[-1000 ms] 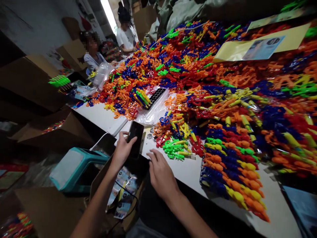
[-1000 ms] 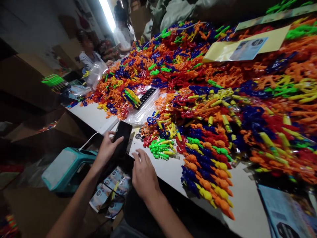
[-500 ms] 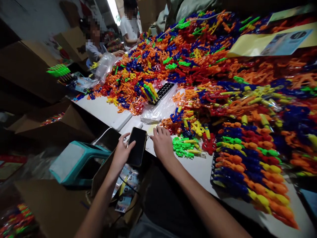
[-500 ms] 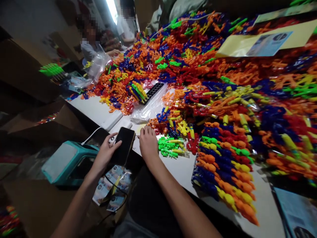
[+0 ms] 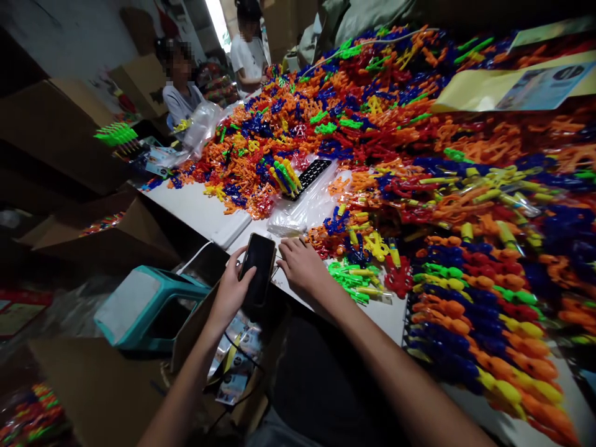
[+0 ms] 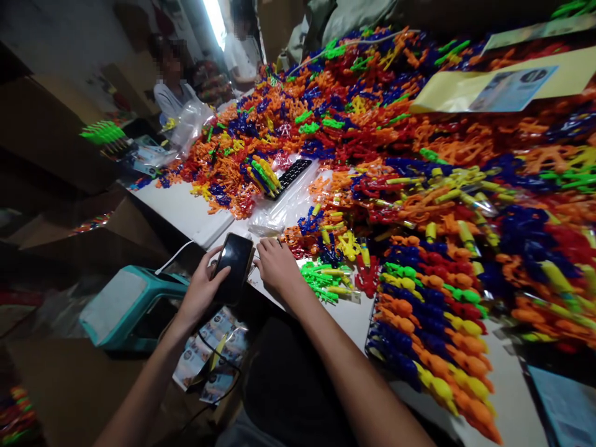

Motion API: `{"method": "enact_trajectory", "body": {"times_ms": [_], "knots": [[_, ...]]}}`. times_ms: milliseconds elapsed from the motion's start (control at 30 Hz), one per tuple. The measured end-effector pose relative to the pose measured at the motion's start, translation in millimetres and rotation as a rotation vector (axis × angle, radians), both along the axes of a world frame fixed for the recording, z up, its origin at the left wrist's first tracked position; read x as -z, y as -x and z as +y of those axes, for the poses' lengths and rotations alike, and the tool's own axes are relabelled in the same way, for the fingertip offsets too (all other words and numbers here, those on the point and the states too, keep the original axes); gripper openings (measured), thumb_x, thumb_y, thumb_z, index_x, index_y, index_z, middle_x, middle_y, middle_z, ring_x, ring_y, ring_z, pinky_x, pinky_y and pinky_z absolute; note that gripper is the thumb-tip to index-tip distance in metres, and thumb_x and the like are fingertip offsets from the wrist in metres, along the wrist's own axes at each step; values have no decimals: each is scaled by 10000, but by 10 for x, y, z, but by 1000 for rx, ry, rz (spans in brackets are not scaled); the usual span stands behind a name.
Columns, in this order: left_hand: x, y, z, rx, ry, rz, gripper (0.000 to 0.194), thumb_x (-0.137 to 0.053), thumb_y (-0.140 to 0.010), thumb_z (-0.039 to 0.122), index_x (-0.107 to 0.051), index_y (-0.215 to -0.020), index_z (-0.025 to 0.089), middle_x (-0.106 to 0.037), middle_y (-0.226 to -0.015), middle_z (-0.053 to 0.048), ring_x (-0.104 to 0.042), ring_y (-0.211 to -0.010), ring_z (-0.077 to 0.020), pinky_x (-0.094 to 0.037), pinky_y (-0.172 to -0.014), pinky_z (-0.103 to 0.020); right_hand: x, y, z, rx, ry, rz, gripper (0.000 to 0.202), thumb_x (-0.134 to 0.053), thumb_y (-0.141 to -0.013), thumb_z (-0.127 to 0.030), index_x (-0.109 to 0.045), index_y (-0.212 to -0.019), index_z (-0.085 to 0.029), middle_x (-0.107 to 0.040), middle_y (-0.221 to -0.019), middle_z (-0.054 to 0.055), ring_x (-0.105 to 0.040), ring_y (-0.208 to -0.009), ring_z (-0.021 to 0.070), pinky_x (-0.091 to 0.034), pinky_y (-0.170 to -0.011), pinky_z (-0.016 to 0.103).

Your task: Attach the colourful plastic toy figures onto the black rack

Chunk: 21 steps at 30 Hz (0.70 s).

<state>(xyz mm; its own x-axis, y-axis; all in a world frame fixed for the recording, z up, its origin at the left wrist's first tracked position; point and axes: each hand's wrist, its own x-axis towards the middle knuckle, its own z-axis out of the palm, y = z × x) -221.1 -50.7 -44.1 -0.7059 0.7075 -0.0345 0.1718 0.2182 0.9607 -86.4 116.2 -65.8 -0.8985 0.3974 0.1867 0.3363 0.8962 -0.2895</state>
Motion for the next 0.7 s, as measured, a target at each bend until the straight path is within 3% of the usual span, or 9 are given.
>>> {"method": "enact_trajectory", "body": {"times_ms": [133, 300, 400, 500, 600, 700], "knots": [[-33, 259, 95, 28, 22, 91, 641, -782, -928, 442, -563, -1492, 232, -763, -1213, -97, -768, -1036, -262, -645, -925, -437, -65, -18, -30, 28, -3, -31, 298, -559, -1082, -319, -676, -1265, -116, -687, -1317, 188, -585, -1262, 311, -479, -1036, 432], [-126, 748, 330, 81, 71, 207, 442, -709, -1018, 400, -621, -1395, 187, -662, -1385, -120, -697, -1176, -277, -613, -989, -510, -108, 12, -58, 65, -2, -55, 271, -561, -1071, -285, -682, -1263, -138, -655, -1335, 181, -556, -1270, 321, -495, -985, 429], [-134, 942, 471, 139, 124, 282, 415, -710, -1018, 397, -638, -1367, 184, -662, -1383, -117, -692, -1187, -278, -610, -996, -509, -142, 68, -89, 118, 9, -61, 299, -606, -1050, -356, -696, -1241, -145, -636, -1360, 186, -538, -1298, 330, -503, -991, 432], [-102, 1005, 547, 165, 196, 391, 412, -707, -1020, 398, -639, -1365, 185, -663, -1382, -117, -691, -1187, -277, -607, -999, -510, -173, 155, -150, 238, 24, -67, 399, -645, -1018, -404, -672, -1279, -103, -602, -1397, 238, -516, -1334, 368, -506, -1009, 473], [-37, 944, 550, 131, 275, 532, 434, -712, -1014, 405, -630, -1383, 193, -637, -1428, -123, -664, -1244, -297, -580, -1043, -542, -179, 227, -220, 341, 33, -80, 438, -623, -1014, -337, -622, -1356, -64, -558, -1460, 286, -481, -1395, 401, -514, -1018, 497], [41, 803, 516, 104, 336, 655, 512, -721, -1000, 430, -592, -1442, 206, -597, -1483, -131, -615, -1320, -330, -522, -1108, -600, -168, 230, -252, 333, 13, -90, 455, -584, -1011, -256, -576, -1414, -44, -545, -1487, 297, -447, -1436, 420, -519, -1026, 507]]}}
